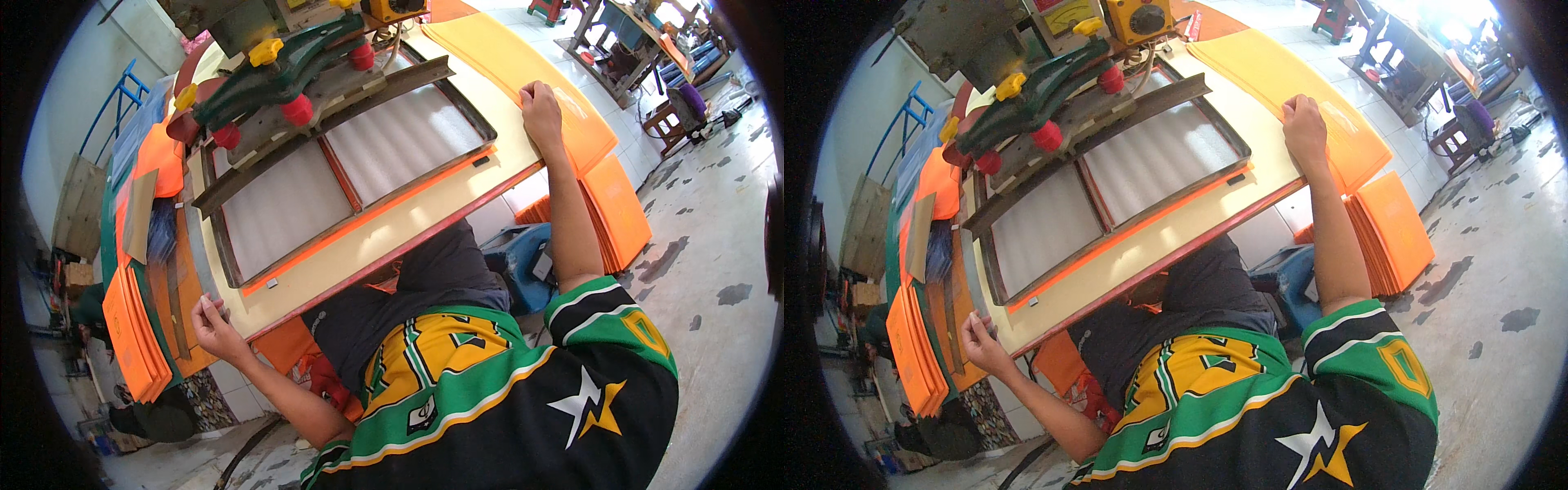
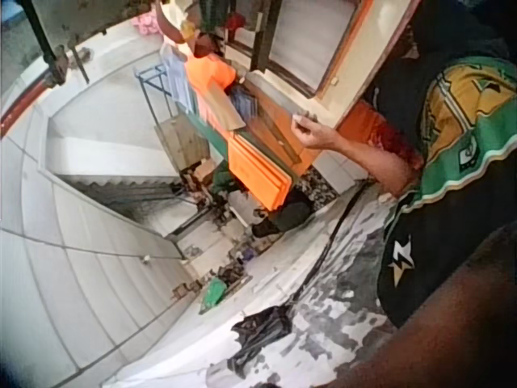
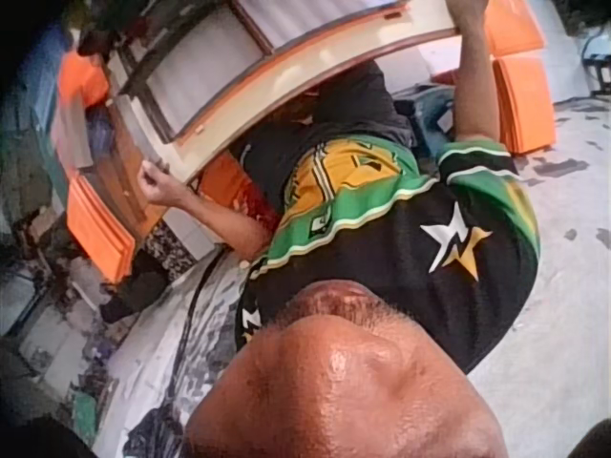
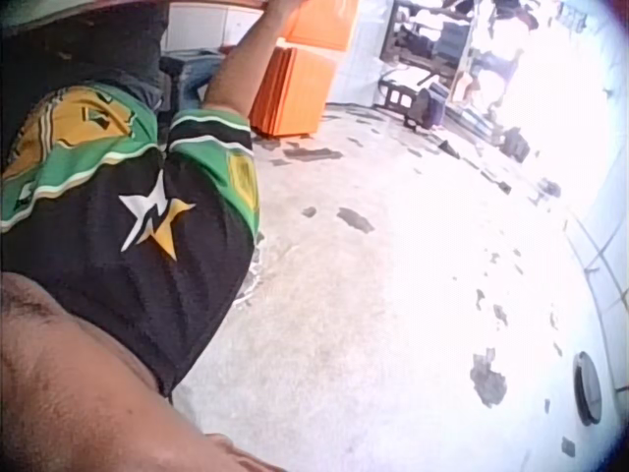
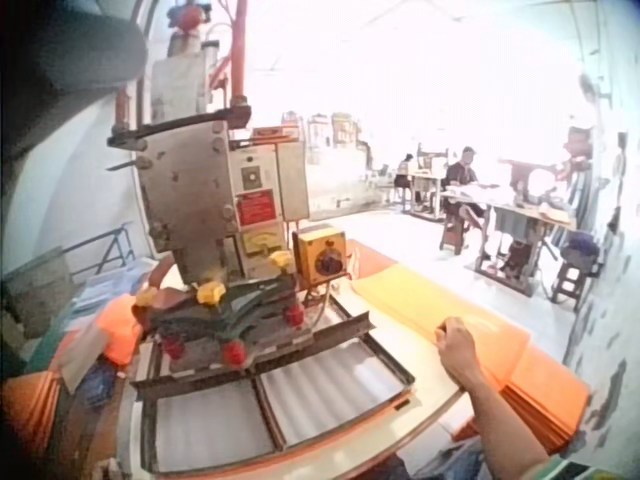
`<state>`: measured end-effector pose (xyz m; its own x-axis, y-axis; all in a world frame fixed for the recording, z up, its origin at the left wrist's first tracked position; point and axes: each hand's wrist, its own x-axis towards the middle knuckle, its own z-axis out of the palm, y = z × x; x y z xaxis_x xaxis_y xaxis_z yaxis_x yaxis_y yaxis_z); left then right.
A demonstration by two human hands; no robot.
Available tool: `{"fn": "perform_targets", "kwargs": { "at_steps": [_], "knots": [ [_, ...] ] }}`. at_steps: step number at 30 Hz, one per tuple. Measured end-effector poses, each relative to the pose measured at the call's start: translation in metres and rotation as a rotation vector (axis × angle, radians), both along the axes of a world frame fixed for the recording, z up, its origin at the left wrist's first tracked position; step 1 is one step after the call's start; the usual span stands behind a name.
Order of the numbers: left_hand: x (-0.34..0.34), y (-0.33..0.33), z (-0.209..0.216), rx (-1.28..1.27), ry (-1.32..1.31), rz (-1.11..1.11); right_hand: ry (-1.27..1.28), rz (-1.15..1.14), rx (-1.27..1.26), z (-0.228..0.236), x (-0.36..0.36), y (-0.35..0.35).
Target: The person performs screen printing on orange covers by positioning a cover onto a platen, lowering the printing head, and removing the printed item.
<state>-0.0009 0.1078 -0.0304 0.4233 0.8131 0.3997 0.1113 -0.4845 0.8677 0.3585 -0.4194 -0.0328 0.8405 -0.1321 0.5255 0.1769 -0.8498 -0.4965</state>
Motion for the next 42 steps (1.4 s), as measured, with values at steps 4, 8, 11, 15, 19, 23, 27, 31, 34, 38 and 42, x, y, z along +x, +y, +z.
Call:
{"fn": "perform_targets", "kwargs": {
  "at_steps": [4, 8, 11, 15, 19, 23, 27, 31, 34, 38, 42],
  "knots": [
    [0.0, 0.007, -0.005, 0.012, -0.001, -0.017, 0.009, -0.006, 0.04, 0.001, 0.0, 0.0],
    [-0.002, 0.004, -0.002, 0.021, -0.049, -0.014, -0.028, 0.031, 0.082, 0.003, 0.003, 0.002],
    [0.001, 0.005, -0.004, -0.018, -0.036, -0.006, 0.004, 0.035, 0.12, 0.001, 0.007, -0.004],
    [0.002, 0.003, -0.002, 0.009, -0.057, -0.034, 0.006, 0.045, 0.135, -0.001, 0.005, -0.005],
    [0.0, 0.001, 0.0, -0.01, -0.048, -0.026, 0.01, 0.063, 0.15, 0.001, 0.002, -0.001],
    [0.0, -0.002, 0.001, 0.001, -0.039, -0.014, 0.024, 0.062, 0.156, 0.003, 0.0, 0.0],
    [0.0, -0.001, -0.001, 0.02, -0.04, -0.018, 0.013, 0.061, 0.177, -0.001, 0.002, -0.002],
    [0.0, -0.001, 0.0, 0.004, -0.017, -0.009, -0.005, 0.068, 0.173, -0.003, 0.006, -0.006],
    [0.0, 0.0, 0.001, 0.022, -0.013, -0.004, -0.004, 0.069, 0.199, -0.001, 0.004, -0.003],
    [0.0, 0.0, 0.002, -0.008, -0.012, -0.004, -0.004, 0.071, 0.219, -0.001, 0.004, -0.002],
    [-0.001, 0.002, -0.001, 0.012, -0.023, -0.016, 0.002, 0.072, 0.244, -0.001, 0.005, -0.003]
  ]
}}
